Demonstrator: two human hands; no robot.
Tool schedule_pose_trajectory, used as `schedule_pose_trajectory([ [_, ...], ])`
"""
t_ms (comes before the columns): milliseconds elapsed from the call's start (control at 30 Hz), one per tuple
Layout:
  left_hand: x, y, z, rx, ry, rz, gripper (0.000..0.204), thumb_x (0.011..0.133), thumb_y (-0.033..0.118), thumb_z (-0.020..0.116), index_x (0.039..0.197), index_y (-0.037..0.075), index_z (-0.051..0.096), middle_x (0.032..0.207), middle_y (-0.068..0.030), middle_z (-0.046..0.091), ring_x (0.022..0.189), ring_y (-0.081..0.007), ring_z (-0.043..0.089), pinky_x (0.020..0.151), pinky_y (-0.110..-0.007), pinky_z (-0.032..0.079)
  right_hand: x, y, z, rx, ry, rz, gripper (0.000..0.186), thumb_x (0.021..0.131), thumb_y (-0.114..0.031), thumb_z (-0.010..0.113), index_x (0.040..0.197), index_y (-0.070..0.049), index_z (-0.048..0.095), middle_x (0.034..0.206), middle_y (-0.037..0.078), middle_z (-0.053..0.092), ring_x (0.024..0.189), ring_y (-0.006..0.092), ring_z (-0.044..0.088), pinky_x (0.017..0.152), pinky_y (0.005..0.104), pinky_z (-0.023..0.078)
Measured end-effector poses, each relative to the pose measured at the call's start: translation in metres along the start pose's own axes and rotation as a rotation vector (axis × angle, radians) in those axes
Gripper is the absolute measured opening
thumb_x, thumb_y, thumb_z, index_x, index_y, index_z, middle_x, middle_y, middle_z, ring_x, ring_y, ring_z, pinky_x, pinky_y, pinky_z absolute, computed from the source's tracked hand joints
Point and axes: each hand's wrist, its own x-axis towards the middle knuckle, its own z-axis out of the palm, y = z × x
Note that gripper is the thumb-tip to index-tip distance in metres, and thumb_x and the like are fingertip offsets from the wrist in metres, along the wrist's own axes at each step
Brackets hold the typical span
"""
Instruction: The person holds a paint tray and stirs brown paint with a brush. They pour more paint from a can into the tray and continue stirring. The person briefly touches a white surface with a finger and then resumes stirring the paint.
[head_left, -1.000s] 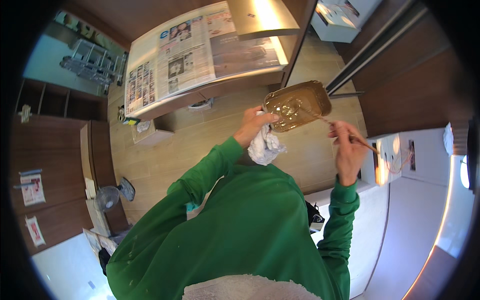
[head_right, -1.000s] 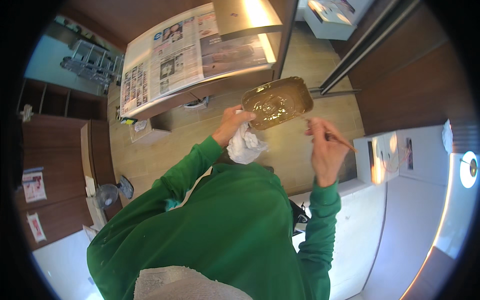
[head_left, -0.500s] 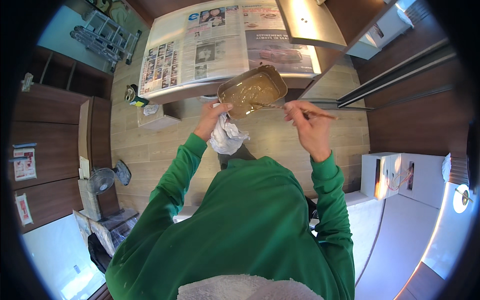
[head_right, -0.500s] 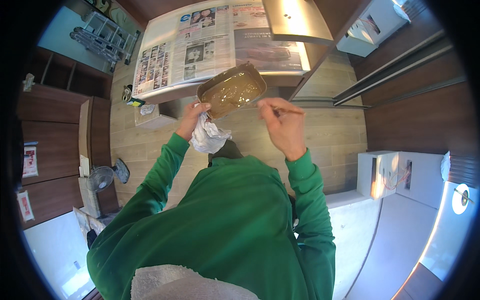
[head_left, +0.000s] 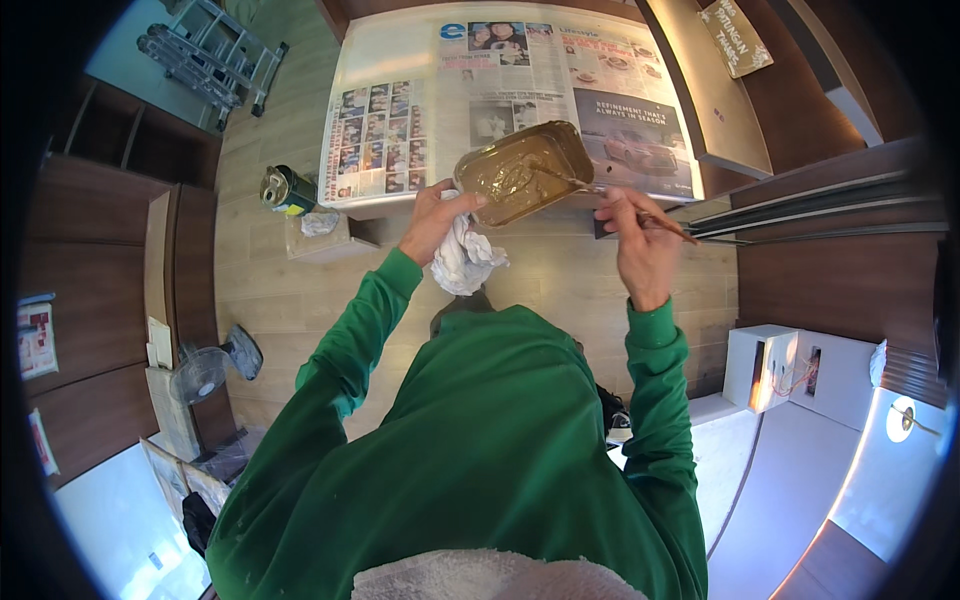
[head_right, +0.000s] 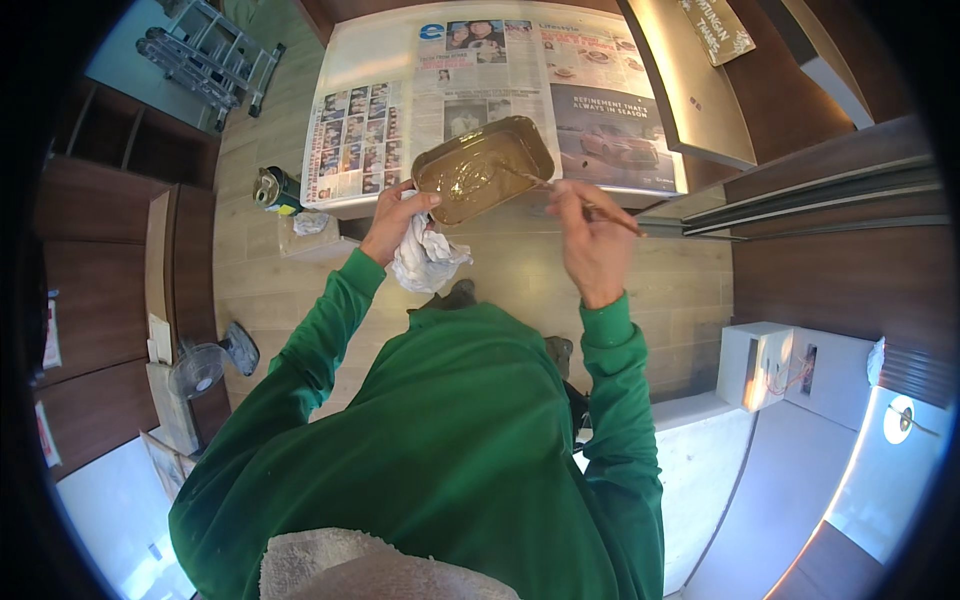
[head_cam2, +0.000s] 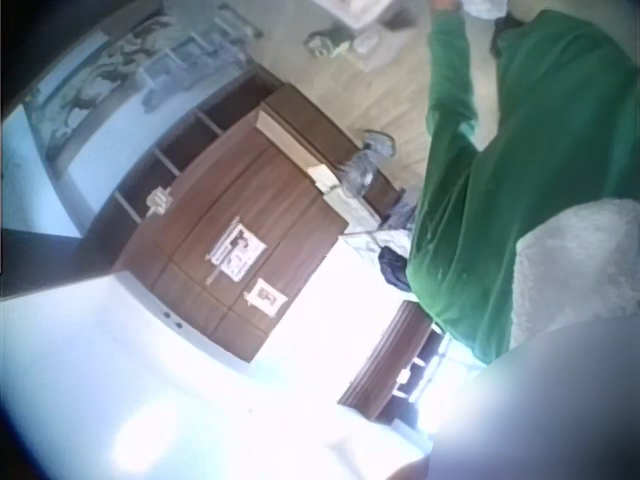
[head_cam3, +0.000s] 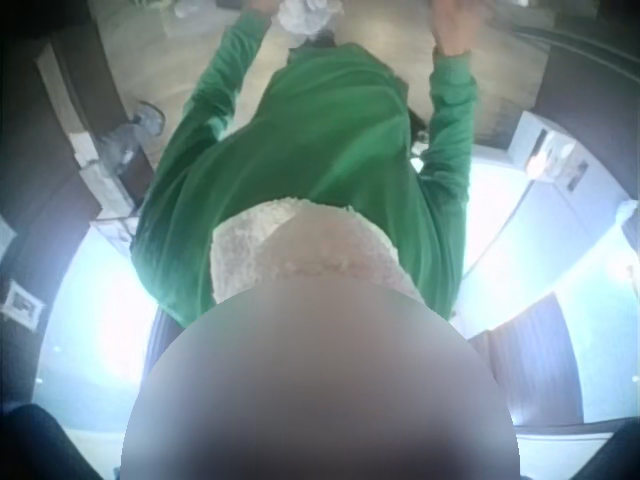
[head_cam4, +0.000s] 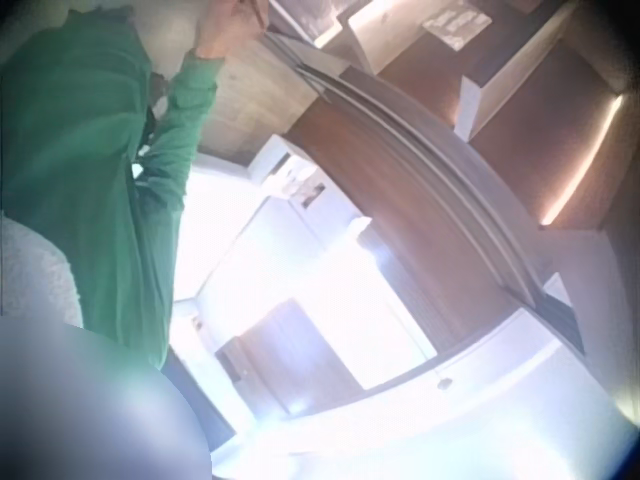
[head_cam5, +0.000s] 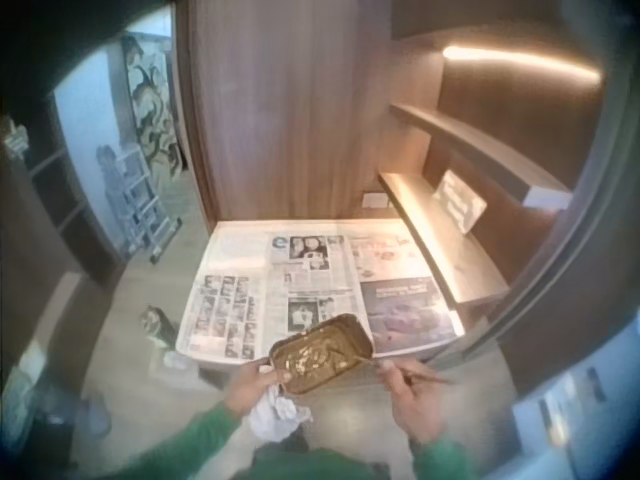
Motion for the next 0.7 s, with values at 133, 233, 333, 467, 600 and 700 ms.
schedule_pose_trajectory([
  [133,0.011,0.01,-0.024,0.01,0.024,-0.018,0.067,0.081,0.019,0.085,0.128,-0.016,0.053,0.092,-0.0138,0.071,0.066,-0.0157,0.068,0.057,-0.029,0.056,0.004,-0.005,0.025,-0.152,-0.228,0.058,0.022,0.099,-0.018,0.072,0.104,0.004,0.075,0.09,0.009,0.075,0.079,0.0143,0.07,0.071,0.0285,0.054],
  [233,0.014,0.018,-0.03,0.017,0.008,-0.013,0.068,0.081,0.019,0.085,0.129,-0.016,0.052,0.095,-0.0154,0.072,0.067,-0.0161,0.069,0.057,-0.029,0.056,0.014,-0.01,0.039,-0.08,0.019,0.129,0.02,0.099,-0.015,0.073,0.104,0.004,0.076,0.092,0.009,0.076,0.078,0.0146,0.071,0.071,0.029,0.055],
  [333,0.017,0.021,-0.027,-0.019,0.012,-0.004,0.066,0.081,0.019,0.085,0.127,-0.017,0.052,0.097,-0.0158,0.071,0.069,-0.0167,0.069,0.056,-0.029,0.056,0.021,-0.009,0.053,0.115,-0.009,-0.015,0.017,0.098,-0.012,0.072,0.103,0.003,0.077,0.089,0.008,0.076,0.078,0.0132,0.07,0.07,0.0276,0.054],
  [467,0.03,0.013,-0.034,0.003,0.08,-0.033,0.063,0.082,0.02,0.084,0.127,-0.015,0.058,0.101,-0.0145,0.071,0.077,-0.0194,0.07,0.068,-0.033,0.058,0.029,-0.003,0.057,-0.174,-0.282,0.003,0.024,0.104,-0.019,0.066,0.108,0.002,0.076,0.088,0.007,0.074,0.08,0.0127,0.068,0.071,0.0275,0.053],
  [600,0.04,-0.01,-0.061,0.415,0.247,0.06,0.056,0.089,0.026,0.076,0.13,-0.009,0.064,0.112,-0.0143,0.071,0.099,-0.0232,0.069,0.094,-0.037,0.054,0.043,-0.004,0.061,-0.275,0.04,-0.043,0.022,0.104,-0.018,0.063,0.104,-0.002,0.078,0.081,0.009,0.073,0.069,0.013,0.065,0.063,0.03,0.052],
  [700,0.058,-0.01,-0.087,0.53,0.146,0.192,0.039,0.1,0.025,0.061,0.127,-0.003,0.067,0.119,-0.0115,0.071,0.111,-0.0234,0.066,0.103,-0.038,0.05,0.057,0.001,0.079,-0.243,-0.124,-0.174,0.03,0.099,-0.028,0.062,0.1,-0.001,0.077,0.082,0.016,0.074,0.068,0.0252,0.065,0.069,0.0399,0.057],
])
